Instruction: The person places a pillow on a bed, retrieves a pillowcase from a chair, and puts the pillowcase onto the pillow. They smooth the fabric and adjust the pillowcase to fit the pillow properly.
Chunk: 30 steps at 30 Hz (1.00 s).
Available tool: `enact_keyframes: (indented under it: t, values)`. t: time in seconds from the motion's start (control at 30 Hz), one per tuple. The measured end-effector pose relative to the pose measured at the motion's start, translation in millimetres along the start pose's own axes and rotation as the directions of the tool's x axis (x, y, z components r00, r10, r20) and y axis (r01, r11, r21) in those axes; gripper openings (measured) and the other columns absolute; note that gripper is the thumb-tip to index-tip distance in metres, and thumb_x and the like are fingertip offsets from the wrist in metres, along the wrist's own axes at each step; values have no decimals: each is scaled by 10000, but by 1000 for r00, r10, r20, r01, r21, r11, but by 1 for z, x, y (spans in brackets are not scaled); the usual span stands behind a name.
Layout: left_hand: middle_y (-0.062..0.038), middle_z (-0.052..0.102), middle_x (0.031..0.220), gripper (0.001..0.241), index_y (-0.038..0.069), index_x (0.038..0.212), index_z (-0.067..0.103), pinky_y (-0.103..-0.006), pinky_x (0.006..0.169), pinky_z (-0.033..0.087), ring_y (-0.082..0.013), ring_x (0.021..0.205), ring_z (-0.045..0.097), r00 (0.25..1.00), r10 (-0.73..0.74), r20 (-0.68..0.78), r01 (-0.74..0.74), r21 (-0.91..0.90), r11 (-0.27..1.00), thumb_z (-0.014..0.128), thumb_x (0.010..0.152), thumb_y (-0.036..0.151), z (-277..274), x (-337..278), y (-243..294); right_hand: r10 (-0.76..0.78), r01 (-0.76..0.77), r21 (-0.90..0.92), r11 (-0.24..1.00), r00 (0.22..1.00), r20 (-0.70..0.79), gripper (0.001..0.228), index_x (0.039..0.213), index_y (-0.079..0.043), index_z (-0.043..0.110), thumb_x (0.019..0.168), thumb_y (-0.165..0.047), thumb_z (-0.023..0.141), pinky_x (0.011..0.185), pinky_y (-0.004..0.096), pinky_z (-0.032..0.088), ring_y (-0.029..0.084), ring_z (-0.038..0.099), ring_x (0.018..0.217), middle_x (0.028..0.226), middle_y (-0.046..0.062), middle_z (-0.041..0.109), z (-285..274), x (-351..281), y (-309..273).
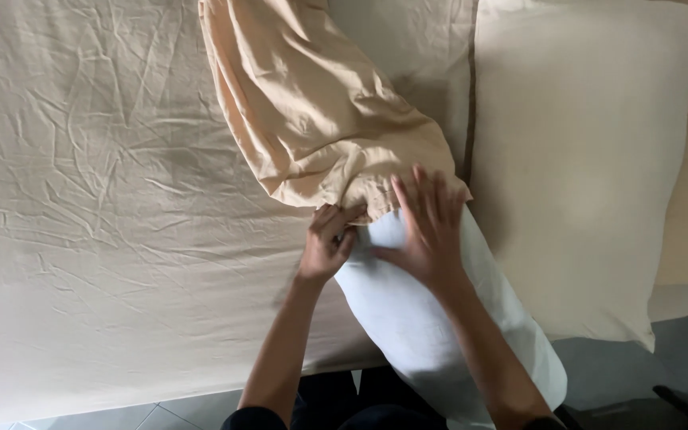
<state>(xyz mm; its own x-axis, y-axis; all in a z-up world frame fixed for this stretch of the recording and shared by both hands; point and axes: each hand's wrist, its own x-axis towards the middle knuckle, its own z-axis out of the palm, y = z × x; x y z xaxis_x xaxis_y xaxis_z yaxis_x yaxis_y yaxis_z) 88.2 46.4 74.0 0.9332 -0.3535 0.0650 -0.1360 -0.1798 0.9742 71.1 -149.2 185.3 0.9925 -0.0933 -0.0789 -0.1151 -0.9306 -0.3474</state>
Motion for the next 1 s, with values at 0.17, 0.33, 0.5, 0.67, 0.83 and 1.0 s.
enact_keyframes:
  t: [0.17, 0.33, 0.5, 0.67, 0.83, 1.0]
  values:
    - [-119, 658, 799, 405, 48, 1168, 528, -432, 551, 542, -320, 594, 651, 954, -118, -277, 173, 182, 968, 714, 822, -47, -10, 15, -14, -188, 177, -83, 981, 970, -152, 729, 1134, -134, 662, 569, -565, 823, 1017, 644, 405, 333, 590, 975, 968, 77, 594, 50, 19, 46]
    - [-116, 459, 877, 498, 83, 1020, 416, -425, 719, 512, -342, 749, 564, 739, -258, -622, 384, 75, 920, 482, 608, -188, -17, 61, 9, -69, 138, 403, 905, 981, -179, 541, 1029, -44, 721, 661, -379, 934, 996, 508, 499, 383, 655, 1013, 994, 141, 664, 12, 1, 71]
    - [-143, 530, 869, 401, 85, 1100, 486, -459, 648, 539, -373, 712, 612, 696, -456, -555, 497, -85, 863, 521, 775, -149, 29, 1, -70, 48, 39, 550, 834, 988, -144, 468, 965, -26, 699, 592, -216, 909, 1007, 487, 505, 360, 677, 999, 956, 135, 683, -23, -13, 93]
    - [-220, 543, 1131, 517, 80, 1267, 501, -534, 732, 560, -487, 874, 650, 722, -617, -312, 609, -137, 781, 639, 816, -129, 53, -35, -7, 128, 15, 608, 794, 973, -191, 441, 993, 0, 646, 617, -91, 859, 927, 472, 504, 341, 649, 947, 949, 152, 640, -25, -1, 80]
    - [-62, 644, 836, 272, 54, 775, 699, -338, 772, 564, -271, 790, 659, 863, 58, -501, 74, 239, 968, 627, 746, -206, 30, -42, 55, 241, -80, 522, 849, 938, -249, 484, 1048, -11, 584, 605, 47, 771, 853, 498, 481, 374, 630, 908, 936, 191, 587, -9, 8, 84]
    - [-118, 656, 797, 249, 53, 986, 659, -412, 701, 539, -311, 725, 655, 932, -274, -236, 277, -23, 961, 664, 737, 51, 15, -50, 60, 201, -60, 490, 870, 950, -239, 498, 1048, -16, 541, 599, 22, 754, 865, 537, 451, 452, 586, 925, 976, 216, 544, -11, 25, 64]
